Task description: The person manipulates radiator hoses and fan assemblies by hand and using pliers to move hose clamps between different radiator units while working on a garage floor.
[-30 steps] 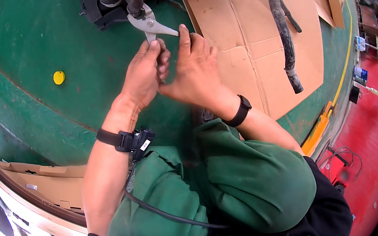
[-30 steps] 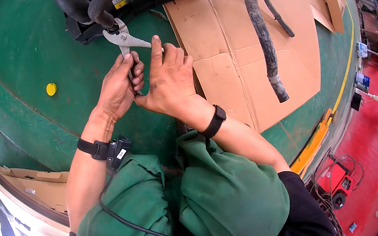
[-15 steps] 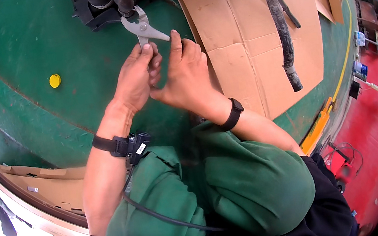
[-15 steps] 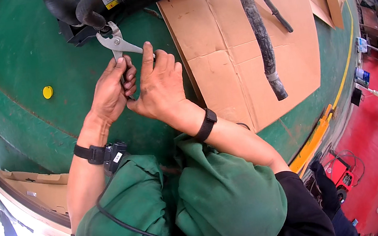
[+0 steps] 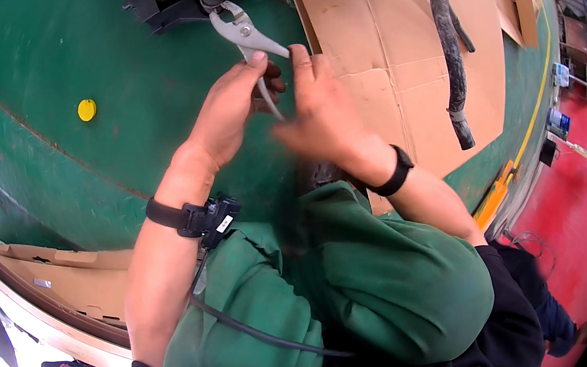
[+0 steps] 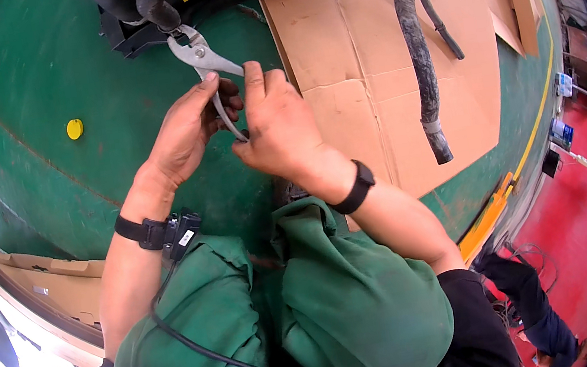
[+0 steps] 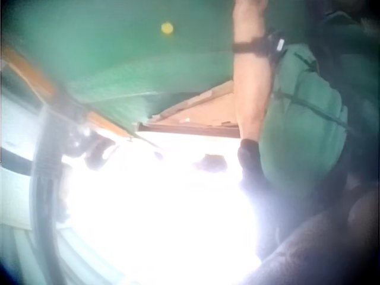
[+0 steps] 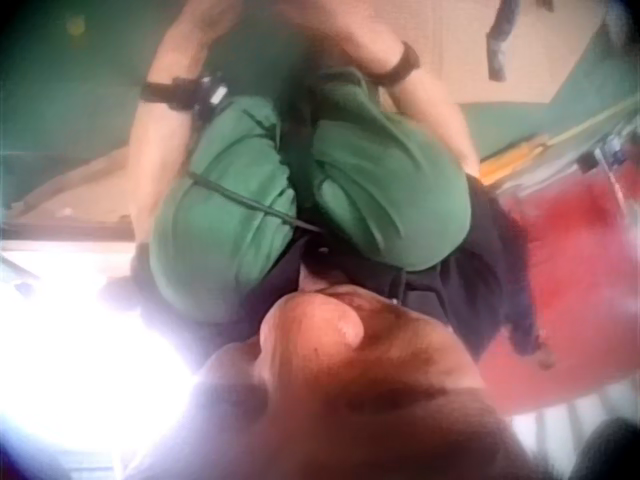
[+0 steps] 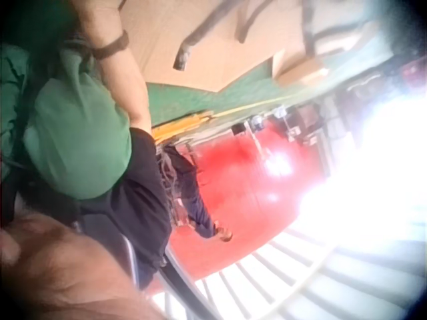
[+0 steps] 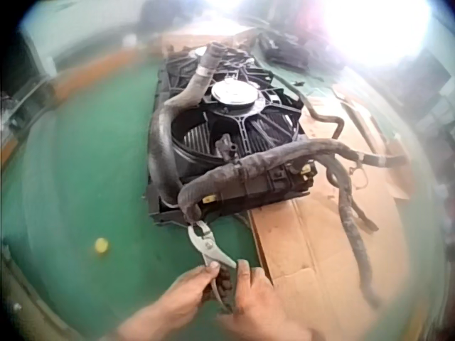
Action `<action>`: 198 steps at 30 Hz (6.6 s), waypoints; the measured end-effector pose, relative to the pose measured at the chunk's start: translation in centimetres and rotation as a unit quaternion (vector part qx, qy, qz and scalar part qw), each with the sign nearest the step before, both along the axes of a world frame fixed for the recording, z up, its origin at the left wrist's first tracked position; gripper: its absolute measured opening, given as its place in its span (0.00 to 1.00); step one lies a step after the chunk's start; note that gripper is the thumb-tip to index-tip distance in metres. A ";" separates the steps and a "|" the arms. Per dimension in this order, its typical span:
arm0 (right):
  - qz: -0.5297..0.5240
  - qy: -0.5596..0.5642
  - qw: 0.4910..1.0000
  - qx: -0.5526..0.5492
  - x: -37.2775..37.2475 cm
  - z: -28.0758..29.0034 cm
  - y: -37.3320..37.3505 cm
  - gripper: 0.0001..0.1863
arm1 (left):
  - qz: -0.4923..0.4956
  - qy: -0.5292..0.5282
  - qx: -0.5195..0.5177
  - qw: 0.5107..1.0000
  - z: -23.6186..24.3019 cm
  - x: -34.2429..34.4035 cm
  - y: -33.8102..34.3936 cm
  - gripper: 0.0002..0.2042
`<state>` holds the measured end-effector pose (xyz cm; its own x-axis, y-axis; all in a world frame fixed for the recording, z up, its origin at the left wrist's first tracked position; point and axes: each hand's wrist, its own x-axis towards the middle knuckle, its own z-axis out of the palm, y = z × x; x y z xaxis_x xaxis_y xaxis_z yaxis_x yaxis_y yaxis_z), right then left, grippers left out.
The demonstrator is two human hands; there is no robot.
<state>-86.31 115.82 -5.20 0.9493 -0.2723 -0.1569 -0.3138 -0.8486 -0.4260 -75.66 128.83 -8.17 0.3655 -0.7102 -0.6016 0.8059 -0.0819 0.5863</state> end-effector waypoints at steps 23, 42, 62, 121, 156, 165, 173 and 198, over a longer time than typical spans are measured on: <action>0.168 0.104 0.979 -0.039 3.7 5.0 -6.6 0.54 | -0.033 0.057 -0.002 0.998 -0.3 0.5 0.3 0.23; -0.152 0.080 0.962 0.211 1.3 2.4 -1.6 0.25 | 0.045 0.021 0.017 0.999 -0.9 0.6 0.3 0.11; -0.210 0.077 0.862 0.454 2.9 0.0 -3.7 0.19 | 0.113 -0.021 0.060 0.992 0.8 0.9 -0.6 0.09; -0.040 0.231 0.322 0.917 1.2 -8.3 -5.7 0.40 | 0.141 -0.031 0.087 0.986 0.0 0.5 -1.5 0.09; -0.184 0.232 0.377 0.878 0.7 -2.5 -3.3 0.24 | 0.051 -0.071 0.096 0.991 0.3 1.5 0.3 0.11; -0.236 0.218 0.456 0.830 1.4 -1.1 -1.9 0.24 | 0.032 -0.054 0.091 0.994 0.2 1.8 1.0 0.11; -0.227 0.238 0.422 0.844 1.3 -1.5 -2.4 0.27 | 0.052 -0.057 0.098 0.992 0.0 2.4 2.5 0.14; -0.324 0.221 0.489 0.779 1.0 -1.2 -1.9 0.26 | 0.132 -0.632 0.455 0.614 -11.6 11.7 19.6 0.08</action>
<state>-85.27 113.96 -6.36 0.5226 0.2849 -0.8036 -0.6559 0.7365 -0.1654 -63.93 148.43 -19.74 0.9785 -0.1059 0.1772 -0.1893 -0.8026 0.5656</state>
